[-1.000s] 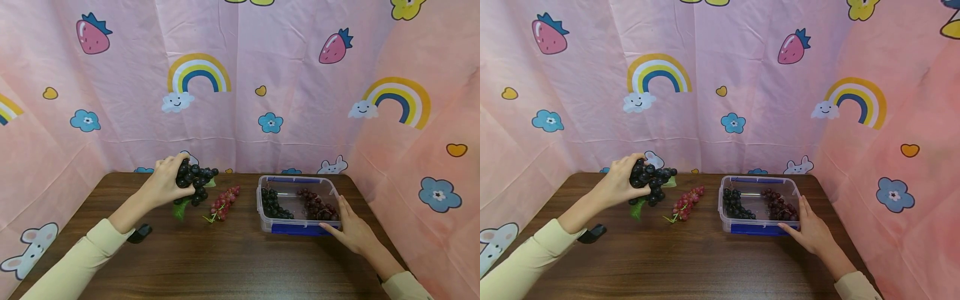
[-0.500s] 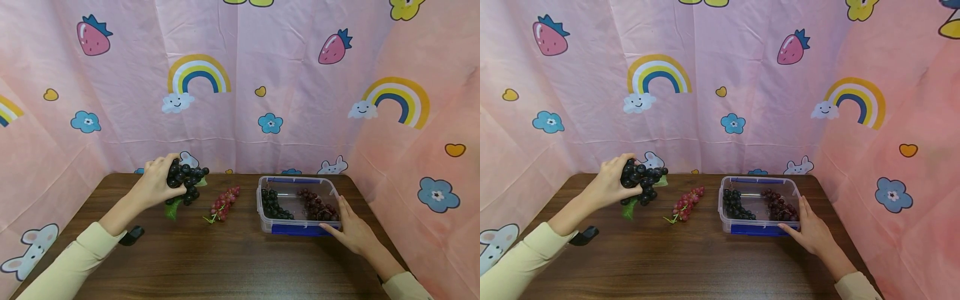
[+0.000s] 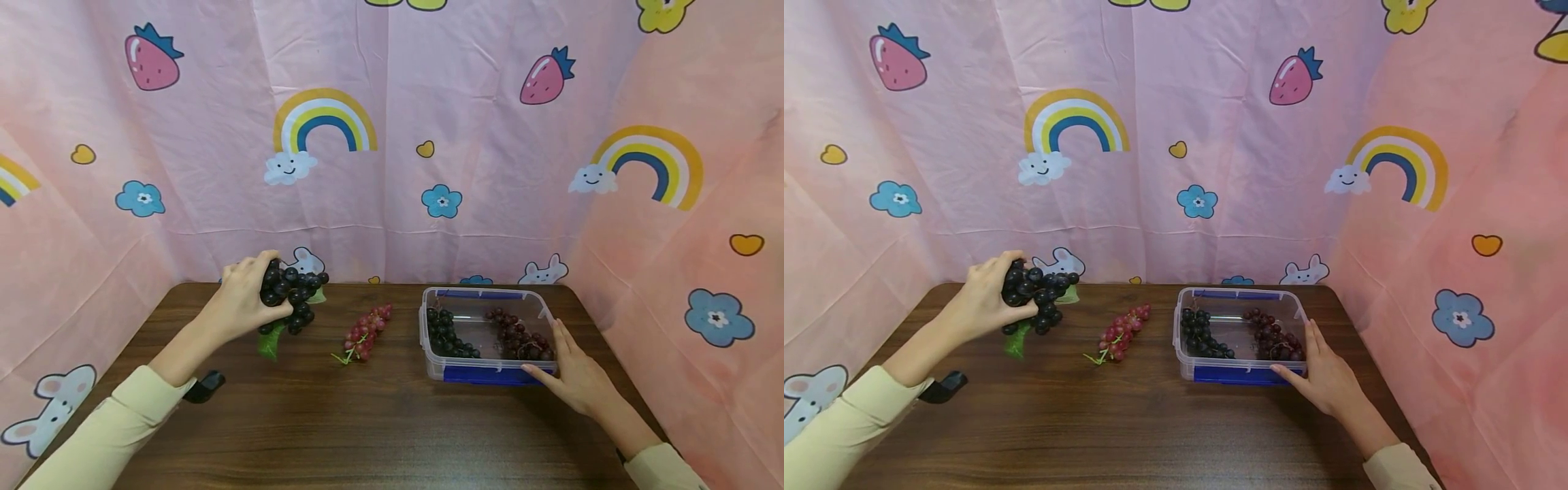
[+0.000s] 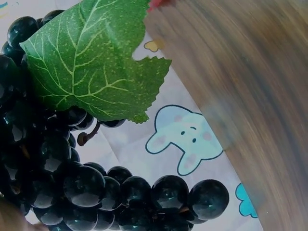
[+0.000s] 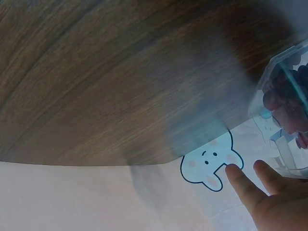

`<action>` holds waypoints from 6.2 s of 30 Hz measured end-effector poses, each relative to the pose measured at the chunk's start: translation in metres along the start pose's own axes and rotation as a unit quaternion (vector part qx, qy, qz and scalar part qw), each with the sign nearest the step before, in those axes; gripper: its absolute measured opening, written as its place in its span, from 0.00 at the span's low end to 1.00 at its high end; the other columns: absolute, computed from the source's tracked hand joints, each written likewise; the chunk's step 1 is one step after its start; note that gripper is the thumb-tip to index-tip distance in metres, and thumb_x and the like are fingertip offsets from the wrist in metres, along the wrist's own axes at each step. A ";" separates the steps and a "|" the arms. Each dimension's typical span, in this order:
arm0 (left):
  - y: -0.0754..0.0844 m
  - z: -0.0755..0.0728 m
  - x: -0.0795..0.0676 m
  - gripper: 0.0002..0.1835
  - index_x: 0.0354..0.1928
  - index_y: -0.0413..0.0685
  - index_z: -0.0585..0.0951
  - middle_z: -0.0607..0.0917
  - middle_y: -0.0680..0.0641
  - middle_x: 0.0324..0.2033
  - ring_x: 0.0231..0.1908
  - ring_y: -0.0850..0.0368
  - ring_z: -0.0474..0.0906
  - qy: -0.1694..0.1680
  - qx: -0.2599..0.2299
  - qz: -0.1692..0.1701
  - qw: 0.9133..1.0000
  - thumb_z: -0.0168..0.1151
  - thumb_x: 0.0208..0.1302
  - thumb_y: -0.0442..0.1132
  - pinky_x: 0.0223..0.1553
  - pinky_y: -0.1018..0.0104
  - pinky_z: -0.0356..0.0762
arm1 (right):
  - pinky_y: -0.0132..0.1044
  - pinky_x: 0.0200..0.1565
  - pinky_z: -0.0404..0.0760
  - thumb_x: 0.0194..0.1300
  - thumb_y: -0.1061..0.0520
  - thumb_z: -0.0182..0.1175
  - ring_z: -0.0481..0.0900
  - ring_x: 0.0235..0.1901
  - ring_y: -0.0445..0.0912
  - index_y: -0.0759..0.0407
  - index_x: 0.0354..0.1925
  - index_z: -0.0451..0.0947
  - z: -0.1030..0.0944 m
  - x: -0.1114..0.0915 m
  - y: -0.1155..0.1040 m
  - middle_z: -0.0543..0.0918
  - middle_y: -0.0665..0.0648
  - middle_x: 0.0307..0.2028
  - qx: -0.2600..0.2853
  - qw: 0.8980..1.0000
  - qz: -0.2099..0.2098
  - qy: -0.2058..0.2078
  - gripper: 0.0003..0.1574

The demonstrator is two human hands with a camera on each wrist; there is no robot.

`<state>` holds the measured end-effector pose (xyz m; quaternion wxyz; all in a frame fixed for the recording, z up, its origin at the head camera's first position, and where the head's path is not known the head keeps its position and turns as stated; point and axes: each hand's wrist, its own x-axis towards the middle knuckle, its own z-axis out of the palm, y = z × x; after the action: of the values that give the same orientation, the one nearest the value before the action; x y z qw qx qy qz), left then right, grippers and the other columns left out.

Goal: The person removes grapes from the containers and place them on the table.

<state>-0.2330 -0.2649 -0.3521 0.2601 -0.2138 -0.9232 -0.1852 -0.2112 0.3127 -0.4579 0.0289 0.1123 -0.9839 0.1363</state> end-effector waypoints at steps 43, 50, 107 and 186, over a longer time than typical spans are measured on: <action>-0.059 0.027 -0.022 0.43 0.64 0.32 0.70 0.85 0.26 0.46 0.52 0.24 0.75 -0.025 0.067 -0.064 0.995 0.82 0.50 0.43 0.47 0.26 0.63 | 0.50 0.30 0.80 0.72 0.26 0.59 0.85 0.35 0.54 0.73 0.83 0.33 -0.001 0.000 0.000 0.46 0.80 0.80 -0.005 1.000 0.010 -0.014 0.74; -0.064 0.038 -0.024 0.43 0.64 0.31 0.70 0.85 0.25 0.46 0.52 0.23 0.75 -0.032 0.071 -0.068 0.995 0.82 0.51 0.43 0.46 0.27 0.63 | 0.49 0.30 0.79 0.72 0.26 0.59 0.83 0.35 0.53 0.73 0.83 0.33 0.001 0.000 0.000 0.47 0.80 0.80 -0.002 1.000 0.011 -0.013 0.74; -0.071 0.095 -0.057 0.63 0.82 0.42 0.56 0.81 0.30 0.63 0.68 0.27 0.63 -0.076 0.028 -0.167 0.983 0.81 0.53 0.60 0.59 0.17 0.51 | 0.53 0.31 0.80 0.72 0.28 0.60 0.85 0.40 0.60 0.73 0.83 0.35 -0.001 -0.003 0.000 0.47 0.80 0.80 0.001 1.000 0.008 -0.010 0.72; 0.067 0.105 -0.067 0.52 0.79 0.49 0.69 0.75 0.43 0.73 0.70 0.37 0.72 -0.100 -0.047 0.049 0.993 0.72 0.60 0.70 0.64 0.30 0.71 | 0.63 0.40 0.83 0.72 0.28 0.60 0.84 0.50 0.73 0.74 0.82 0.35 0.000 -0.001 0.002 0.49 0.82 0.79 0.003 1.000 0.001 0.004 0.73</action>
<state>-0.1910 -0.1811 -0.4576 0.1649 -0.2877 -0.9235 -0.1930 -0.2105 0.3148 -0.4588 0.0324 0.1110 -0.9834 0.1402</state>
